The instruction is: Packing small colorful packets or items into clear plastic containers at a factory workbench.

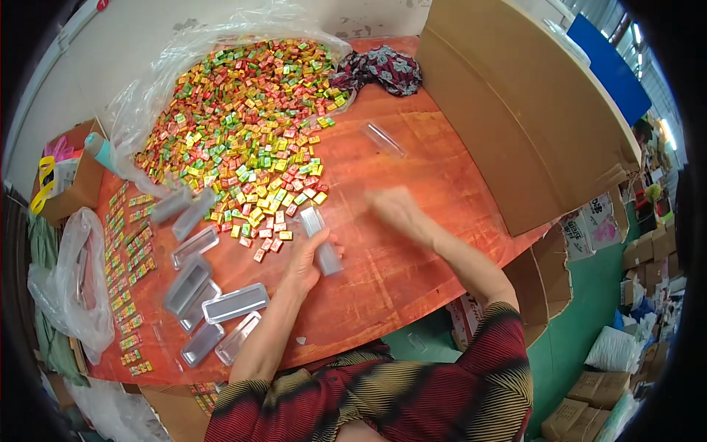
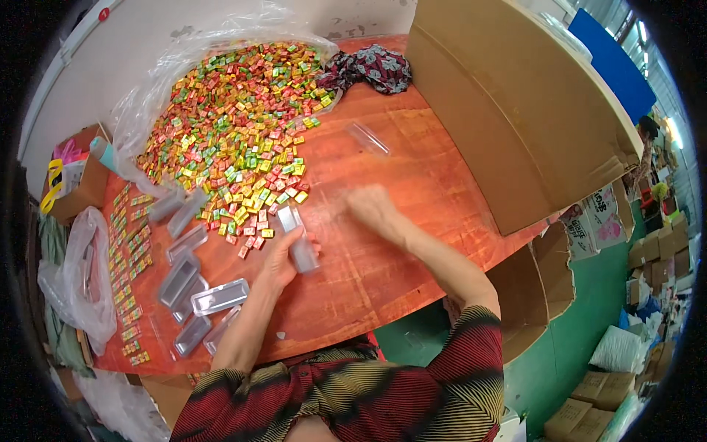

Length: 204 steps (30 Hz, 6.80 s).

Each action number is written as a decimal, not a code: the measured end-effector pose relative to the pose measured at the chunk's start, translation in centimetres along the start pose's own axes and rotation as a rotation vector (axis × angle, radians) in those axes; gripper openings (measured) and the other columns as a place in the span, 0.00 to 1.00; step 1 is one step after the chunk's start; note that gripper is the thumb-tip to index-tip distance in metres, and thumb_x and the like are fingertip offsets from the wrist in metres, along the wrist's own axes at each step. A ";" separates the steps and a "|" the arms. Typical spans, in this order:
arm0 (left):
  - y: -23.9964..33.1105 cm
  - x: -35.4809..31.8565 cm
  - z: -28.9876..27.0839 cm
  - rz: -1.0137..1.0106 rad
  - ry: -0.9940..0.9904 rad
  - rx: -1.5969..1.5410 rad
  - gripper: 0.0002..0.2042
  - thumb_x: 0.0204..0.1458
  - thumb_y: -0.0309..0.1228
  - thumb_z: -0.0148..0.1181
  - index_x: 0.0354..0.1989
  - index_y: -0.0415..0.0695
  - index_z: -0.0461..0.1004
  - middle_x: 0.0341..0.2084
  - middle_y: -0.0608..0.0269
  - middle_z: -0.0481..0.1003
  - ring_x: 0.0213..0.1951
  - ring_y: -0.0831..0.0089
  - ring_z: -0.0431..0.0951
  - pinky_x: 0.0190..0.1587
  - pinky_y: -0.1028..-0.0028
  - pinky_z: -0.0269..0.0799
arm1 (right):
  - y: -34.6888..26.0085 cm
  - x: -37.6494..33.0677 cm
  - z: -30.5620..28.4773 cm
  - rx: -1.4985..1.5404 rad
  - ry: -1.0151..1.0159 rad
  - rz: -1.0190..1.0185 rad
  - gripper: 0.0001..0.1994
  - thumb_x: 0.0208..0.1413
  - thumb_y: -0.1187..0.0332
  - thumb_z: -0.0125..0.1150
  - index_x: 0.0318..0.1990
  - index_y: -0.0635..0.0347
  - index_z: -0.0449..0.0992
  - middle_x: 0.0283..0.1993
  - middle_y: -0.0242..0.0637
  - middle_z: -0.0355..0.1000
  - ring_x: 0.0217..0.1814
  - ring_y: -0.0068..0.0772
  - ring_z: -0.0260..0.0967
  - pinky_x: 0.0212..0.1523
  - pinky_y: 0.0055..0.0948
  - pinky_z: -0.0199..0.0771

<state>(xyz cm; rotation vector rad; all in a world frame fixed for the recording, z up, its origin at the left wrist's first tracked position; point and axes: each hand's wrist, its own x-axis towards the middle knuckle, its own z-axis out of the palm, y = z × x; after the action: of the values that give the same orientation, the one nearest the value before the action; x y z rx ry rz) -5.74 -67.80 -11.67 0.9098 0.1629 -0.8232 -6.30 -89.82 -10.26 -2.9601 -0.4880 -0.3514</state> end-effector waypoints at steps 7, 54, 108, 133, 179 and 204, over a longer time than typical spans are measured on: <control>-0.2 0.3 1.2 -0.001 -0.144 -0.271 0.17 0.40 0.34 0.59 0.38 0.47 0.61 0.28 0.59 0.68 0.29 0.63 0.72 0.31 0.64 0.70 | 2.8 4.7 -5.4 -0.160 0.388 0.338 0.05 0.39 0.70 0.51 0.19 0.60 0.66 0.19 0.41 0.66 0.24 0.39 0.67 0.17 0.34 0.63; -5.8 -2.7 2.6 -0.115 -0.168 -0.204 0.17 0.40 0.30 0.59 0.38 0.46 0.61 0.26 0.65 0.68 0.27 0.72 0.71 0.28 0.71 0.70 | -7.7 -8.1 -4.1 1.516 -0.515 0.654 0.09 0.45 0.62 0.54 0.23 0.58 0.69 0.20 0.27 0.66 0.16 0.15 0.55 0.15 0.15 0.55; -4.6 -3.4 3.5 -0.031 -0.018 0.122 0.12 0.42 0.31 0.57 0.33 0.42 0.64 0.25 0.61 0.69 0.30 0.67 0.72 0.33 0.64 0.71 | -5.8 -14.6 -3.7 -0.080 0.079 0.179 0.03 0.37 0.73 0.48 0.23 0.60 0.67 0.22 0.38 0.60 0.25 0.40 0.63 0.21 0.32 0.65; -4.1 -1.6 1.7 -0.058 -0.102 -0.109 0.14 0.43 0.34 0.56 0.37 0.44 0.64 0.28 0.60 0.70 0.33 0.62 0.71 0.38 0.62 0.68 | -2.9 -5.4 -4.4 -0.145 0.183 0.277 0.07 0.39 0.68 0.54 0.25 0.63 0.68 0.25 0.46 0.67 0.19 0.46 0.59 0.20 0.32 0.63; -6.8 -2.2 5.4 -0.127 -0.191 -0.093 0.13 0.45 0.34 0.54 0.37 0.44 0.63 0.31 0.59 0.70 0.37 0.59 0.71 0.40 0.61 0.68 | -3.4 -12.4 -5.0 0.307 0.326 0.364 0.08 0.42 0.67 0.53 0.23 0.63 0.69 0.19 0.41 0.65 0.16 0.34 0.60 0.16 0.28 0.59; -6.4 -1.5 4.6 -0.089 -0.285 -0.180 0.11 0.44 0.30 0.55 0.34 0.45 0.62 0.29 0.64 0.69 0.34 0.69 0.71 0.37 0.66 0.71 | -4.5 -9.2 -3.0 1.284 -0.101 0.525 0.07 0.42 0.66 0.55 0.22 0.60 0.69 0.17 0.30 0.64 0.17 0.29 0.60 0.17 0.29 0.60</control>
<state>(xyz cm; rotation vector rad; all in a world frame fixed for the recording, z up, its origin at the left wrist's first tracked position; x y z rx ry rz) -12.20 -72.61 -12.18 0.6123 0.0273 -0.9953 -16.89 -88.86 -9.32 -1.7285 0.0942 0.1516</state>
